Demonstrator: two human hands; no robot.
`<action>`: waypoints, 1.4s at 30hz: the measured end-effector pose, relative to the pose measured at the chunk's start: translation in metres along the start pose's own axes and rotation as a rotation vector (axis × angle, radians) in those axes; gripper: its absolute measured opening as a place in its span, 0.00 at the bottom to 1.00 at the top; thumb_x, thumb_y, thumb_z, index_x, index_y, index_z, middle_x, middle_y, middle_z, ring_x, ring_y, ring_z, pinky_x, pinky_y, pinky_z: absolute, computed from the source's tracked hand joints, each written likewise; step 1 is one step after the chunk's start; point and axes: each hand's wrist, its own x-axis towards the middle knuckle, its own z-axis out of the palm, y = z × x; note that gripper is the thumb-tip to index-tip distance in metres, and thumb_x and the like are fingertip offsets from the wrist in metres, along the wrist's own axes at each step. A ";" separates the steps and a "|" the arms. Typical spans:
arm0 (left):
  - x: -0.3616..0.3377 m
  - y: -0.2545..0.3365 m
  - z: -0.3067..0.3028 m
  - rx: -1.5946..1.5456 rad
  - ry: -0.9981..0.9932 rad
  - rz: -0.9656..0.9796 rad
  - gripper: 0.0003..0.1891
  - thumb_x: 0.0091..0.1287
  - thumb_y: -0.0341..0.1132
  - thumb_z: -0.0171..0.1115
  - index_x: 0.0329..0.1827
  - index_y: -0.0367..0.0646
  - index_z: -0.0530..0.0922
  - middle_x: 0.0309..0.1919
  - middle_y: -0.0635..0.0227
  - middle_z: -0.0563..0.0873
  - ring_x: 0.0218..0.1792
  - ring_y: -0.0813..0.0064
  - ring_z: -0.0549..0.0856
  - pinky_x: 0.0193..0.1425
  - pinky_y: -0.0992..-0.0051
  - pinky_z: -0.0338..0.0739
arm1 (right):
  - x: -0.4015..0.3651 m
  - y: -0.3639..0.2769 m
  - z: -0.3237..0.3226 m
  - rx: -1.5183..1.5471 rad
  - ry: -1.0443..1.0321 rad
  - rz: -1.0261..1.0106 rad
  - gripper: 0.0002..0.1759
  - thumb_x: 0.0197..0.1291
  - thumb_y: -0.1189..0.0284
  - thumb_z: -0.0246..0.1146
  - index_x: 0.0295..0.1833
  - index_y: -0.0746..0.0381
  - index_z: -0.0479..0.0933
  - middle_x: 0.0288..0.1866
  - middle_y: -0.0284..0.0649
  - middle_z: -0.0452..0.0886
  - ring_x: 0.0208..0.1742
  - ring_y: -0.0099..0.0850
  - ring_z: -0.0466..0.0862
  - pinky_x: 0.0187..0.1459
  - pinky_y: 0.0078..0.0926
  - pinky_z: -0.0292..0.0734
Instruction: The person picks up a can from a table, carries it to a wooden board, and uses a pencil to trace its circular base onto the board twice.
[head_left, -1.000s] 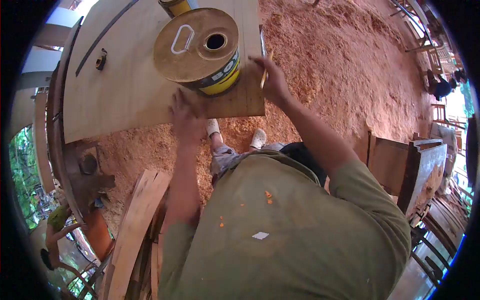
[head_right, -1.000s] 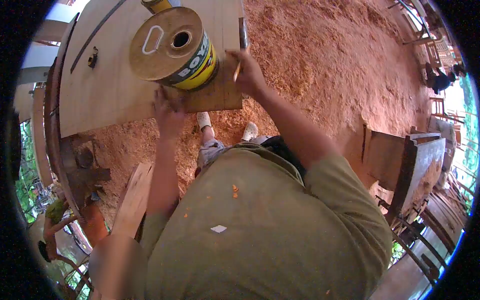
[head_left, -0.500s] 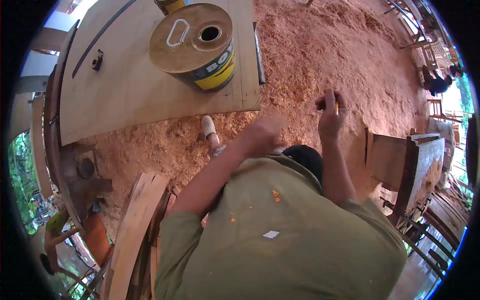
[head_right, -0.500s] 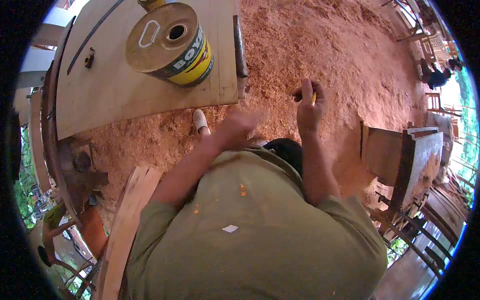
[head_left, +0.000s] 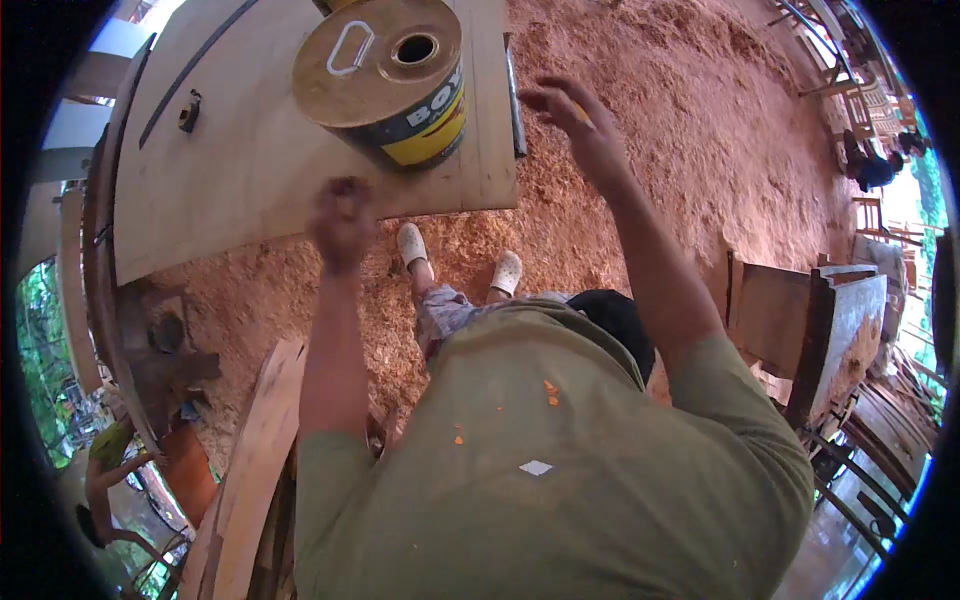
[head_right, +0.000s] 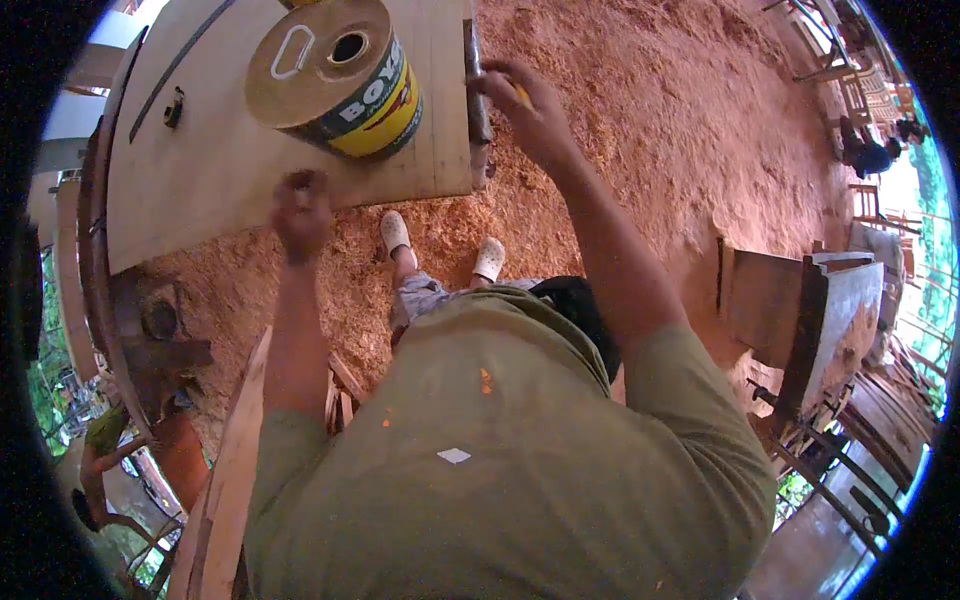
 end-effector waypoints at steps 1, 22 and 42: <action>0.023 -0.013 -0.001 -0.395 0.086 -0.301 0.21 0.64 0.34 0.76 0.60 0.40 0.82 0.50 0.57 0.87 0.48 0.61 0.86 0.50 0.65 0.81 | 0.016 0.004 0.010 -0.009 -0.046 -0.008 0.26 0.78 0.54 0.59 0.65 0.65 0.77 0.59 0.43 0.86 0.63 0.31 0.82 0.67 0.34 0.75; 0.049 -0.030 0.013 -0.260 -0.300 -0.137 0.24 0.60 0.59 0.74 0.54 0.57 0.89 0.65 0.70 0.86 0.78 0.58 0.71 0.83 0.47 0.53 | 0.104 0.108 0.051 0.462 -0.357 0.143 0.22 0.81 0.64 0.57 0.72 0.63 0.69 0.55 0.34 0.81 0.55 0.24 0.81 0.55 0.25 0.79; 0.046 -0.041 0.013 -0.256 -0.319 -0.085 0.26 0.59 0.59 0.74 0.55 0.55 0.89 0.63 0.65 0.87 0.76 0.57 0.72 0.81 0.50 0.56 | 0.102 0.097 0.050 -0.073 -0.179 -0.062 0.23 0.79 0.56 0.56 0.65 0.64 0.76 0.55 0.42 0.83 0.59 0.30 0.78 0.62 0.33 0.75</action>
